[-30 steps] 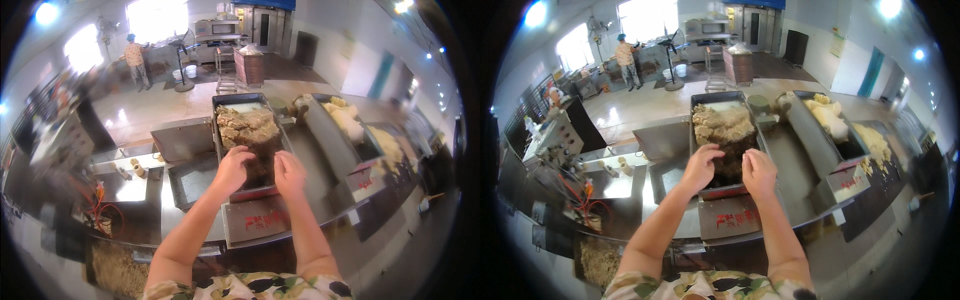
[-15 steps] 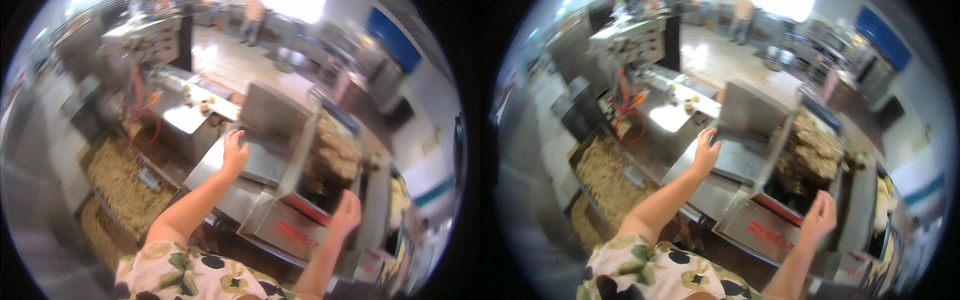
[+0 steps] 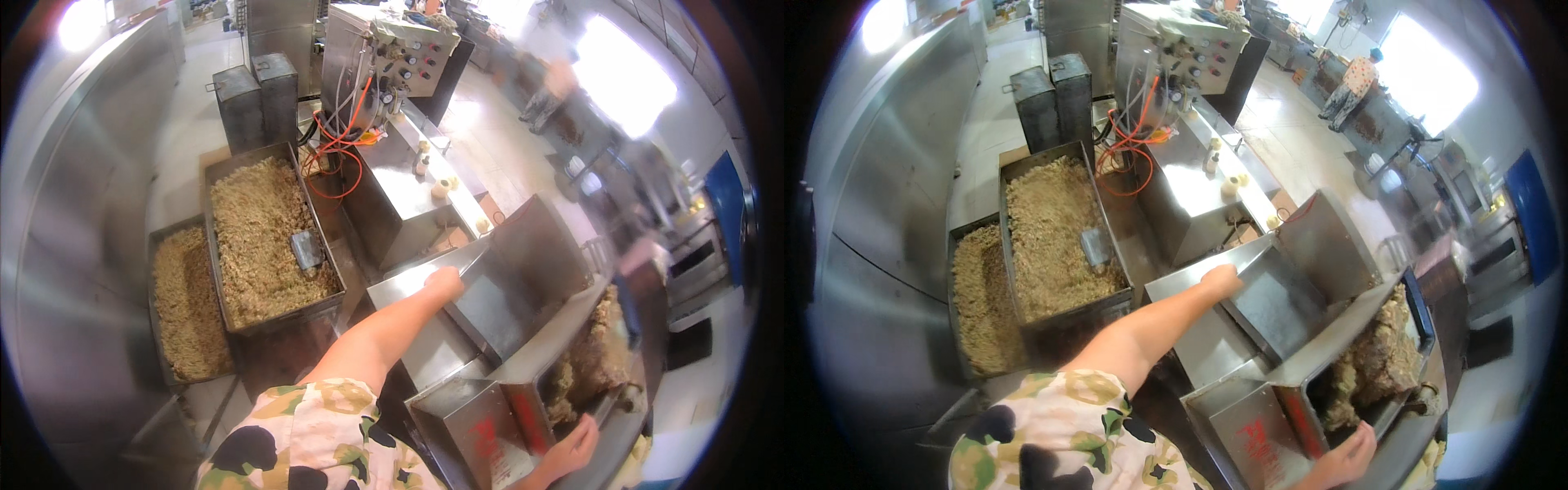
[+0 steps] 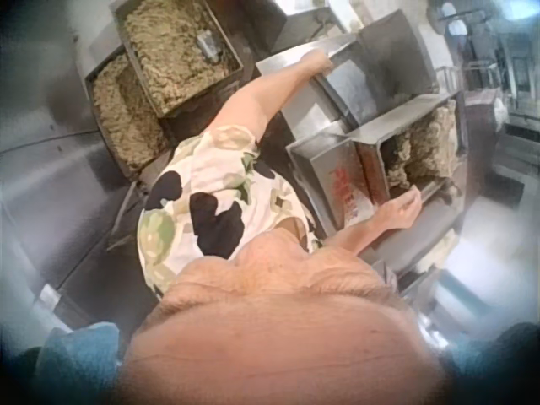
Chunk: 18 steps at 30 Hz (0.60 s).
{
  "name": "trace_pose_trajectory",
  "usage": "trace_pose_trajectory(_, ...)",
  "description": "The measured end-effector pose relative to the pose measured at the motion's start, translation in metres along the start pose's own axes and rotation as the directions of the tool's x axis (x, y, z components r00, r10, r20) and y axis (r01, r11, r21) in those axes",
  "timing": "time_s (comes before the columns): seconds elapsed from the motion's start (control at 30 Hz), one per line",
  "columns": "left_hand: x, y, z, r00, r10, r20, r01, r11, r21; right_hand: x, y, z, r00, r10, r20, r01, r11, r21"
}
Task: The person cuts a large mass of dough on a table using a bench scraper, then places a portion into a metal tray. They subsequently scoop a grainy mixture from a large bin into a tray using a metal scoop, repeating the scooping and leveling process multiple times.
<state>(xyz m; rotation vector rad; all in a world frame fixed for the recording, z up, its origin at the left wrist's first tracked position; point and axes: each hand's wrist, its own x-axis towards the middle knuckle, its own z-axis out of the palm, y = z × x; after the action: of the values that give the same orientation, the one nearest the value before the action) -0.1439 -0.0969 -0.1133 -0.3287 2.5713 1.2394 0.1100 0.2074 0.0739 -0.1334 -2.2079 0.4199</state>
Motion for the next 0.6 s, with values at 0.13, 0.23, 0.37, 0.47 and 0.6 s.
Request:
trace_pose_trajectory(0.13,0.000,0.010,-0.005,0.994,0.098,-0.047,-0.091,0.986,0.142,0.000,0.004,0.001,1.000,0.021,0.004,-0.021,1.000,0.021)
trace_pose_trajectory(0.23,-0.006,0.009,-0.011,0.997,0.024,-0.076,-0.025,1.000,-0.006,0.001,0.004,0.002,1.000,-0.021,0.003,0.021,1.000,-0.013)
trace_pose_trajectory(0.37,-0.016,-0.001,-0.032,0.990,-0.137,0.015,0.136,0.958,-0.252,0.001,0.006,0.003,0.999,-0.032,0.000,0.032,0.999,-0.006)
trace_pose_trajectory(0.47,-0.029,-0.035,-0.056,0.993,-0.112,0.041,0.117,0.848,-0.516,0.001,0.010,0.006,1.000,-0.012,0.017,0.012,1.000,-0.014)
trace_pose_trajectory(0.6,-0.077,-0.111,-0.110,0.994,-0.022,0.110,0.110,0.361,-0.926,0.003,0.016,0.005,0.998,0.018,0.052,-0.015,0.998,-0.063)
